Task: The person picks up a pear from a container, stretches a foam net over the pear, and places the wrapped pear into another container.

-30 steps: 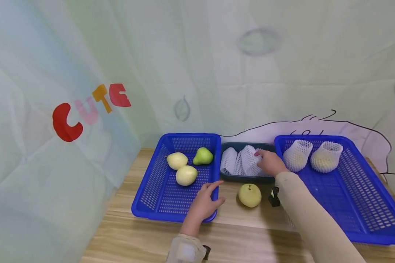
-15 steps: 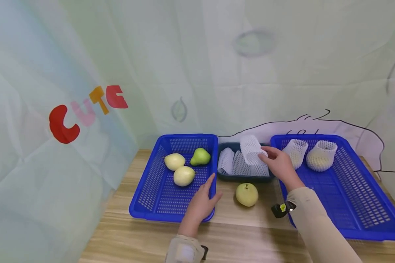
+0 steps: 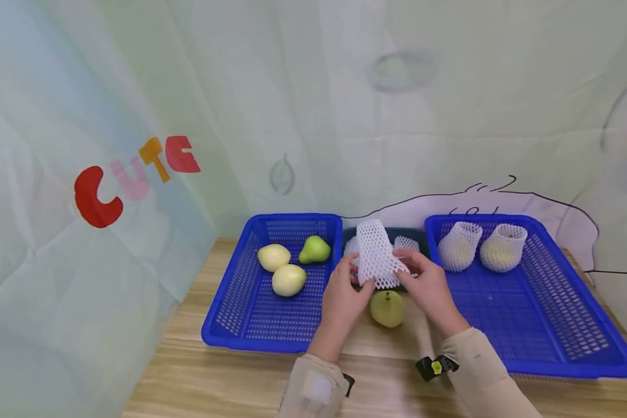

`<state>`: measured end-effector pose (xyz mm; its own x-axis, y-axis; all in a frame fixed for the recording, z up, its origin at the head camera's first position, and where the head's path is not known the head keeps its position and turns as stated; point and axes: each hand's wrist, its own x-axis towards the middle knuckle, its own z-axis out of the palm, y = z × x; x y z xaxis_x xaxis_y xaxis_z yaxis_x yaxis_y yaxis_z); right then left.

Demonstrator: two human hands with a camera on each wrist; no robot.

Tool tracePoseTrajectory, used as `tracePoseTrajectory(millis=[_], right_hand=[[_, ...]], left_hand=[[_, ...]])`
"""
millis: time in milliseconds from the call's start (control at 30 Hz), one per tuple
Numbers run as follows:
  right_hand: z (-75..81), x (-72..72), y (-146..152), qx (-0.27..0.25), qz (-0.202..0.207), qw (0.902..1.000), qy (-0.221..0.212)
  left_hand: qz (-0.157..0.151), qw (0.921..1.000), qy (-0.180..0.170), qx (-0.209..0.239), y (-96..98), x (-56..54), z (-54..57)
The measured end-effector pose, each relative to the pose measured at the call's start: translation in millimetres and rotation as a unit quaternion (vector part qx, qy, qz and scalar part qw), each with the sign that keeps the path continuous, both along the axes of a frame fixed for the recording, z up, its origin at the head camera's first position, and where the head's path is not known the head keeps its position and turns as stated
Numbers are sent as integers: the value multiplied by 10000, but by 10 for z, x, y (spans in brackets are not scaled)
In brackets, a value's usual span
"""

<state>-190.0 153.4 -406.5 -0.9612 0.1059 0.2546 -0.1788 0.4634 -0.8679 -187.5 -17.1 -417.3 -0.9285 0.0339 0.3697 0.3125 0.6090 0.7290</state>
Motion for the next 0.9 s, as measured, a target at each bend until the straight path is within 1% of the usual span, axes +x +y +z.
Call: tracePoseTrajectory(millis=[67,100,167,200,233,267,300,367,400,433,467,500,533,567,600,667,700,733,767,800,833,900], right_hand=[[-40,1,11,-227,-119,9997,36],[-59,0,26,-299,-249,9992,29],[-90,-4,61,-529,-484,9974,7],[-102,-5,80,-608,-606,9963,-7],[-111,-4,97,-682,-726,9950,-21],[-117,-4,110,-765,-834,9936,-48],[-121,-4,122,-913,-887,9918,-89],[-122,-1,131,-1416,-953,9851,-192],[-121,0,129,-1725,-1001,9796,-257],[-125,3,126,-2099,-1041,9716,-324],[-130,6,122,-2495,-1043,9620,-369],[-136,10,117,-2884,-1035,9510,-413],[-143,15,112,-3172,-1048,9415,-443],[-152,19,108,-3392,-1048,9337,-460],[-161,23,106,-3564,-1056,9271,-473],[-179,25,101,-3779,-1120,9181,-419],[-184,26,100,-3867,-1183,9137,-401],[-189,26,99,-3935,-1247,9101,-356],[-193,25,99,-4090,-1277,9030,-310],[-195,25,100,-4254,-1263,8957,-274],[-197,27,103,-4438,-1187,8879,-248],[-196,33,110,-4842,-903,8699,-279]], left_hand=[[251,9980,168,551,-37,-55,-28],[344,9953,240,877,-64,-82,-46],[468,9855,216,1619,-127,-121,-75],[498,9785,137,1999,-154,-134,-87],[488,9683,-9,2450,-175,-144,-93],[432,9558,-161,2902,-191,-150,-95],[373,9413,-360,3334,-200,-154,-97],[197,9063,-867,4133,-197,-157,-101],[117,8876,-1122,4467,-187,-154,-99],[63,8691,-1376,4750,-174,-155,-106],[-9,8543,-1571,4955,-161,-153,-119],[-44,8422,-1751,5099,-146,-152,-133],[-75,8329,-1877,5206,-129,-150,-147],[-100,8285,-1931,5255,-112,-145,-159],[-115,8267,-1940,5280,-92,-143,-173],[-149,8216,-1915,5368,-51,-140,-191],[-157,8181,-1908,5423,-29,-139,-196],[-179,8129,-1905,5501,-8,-139,-203],[-204,8052,-1917,5607,14,-139,-208],[-241,7957,-1938,5734,34,-138,-213],[-252,7829,-1995,5888,52,-136,-212],[-295,7566,-2061,6199,86,-131,-216]])
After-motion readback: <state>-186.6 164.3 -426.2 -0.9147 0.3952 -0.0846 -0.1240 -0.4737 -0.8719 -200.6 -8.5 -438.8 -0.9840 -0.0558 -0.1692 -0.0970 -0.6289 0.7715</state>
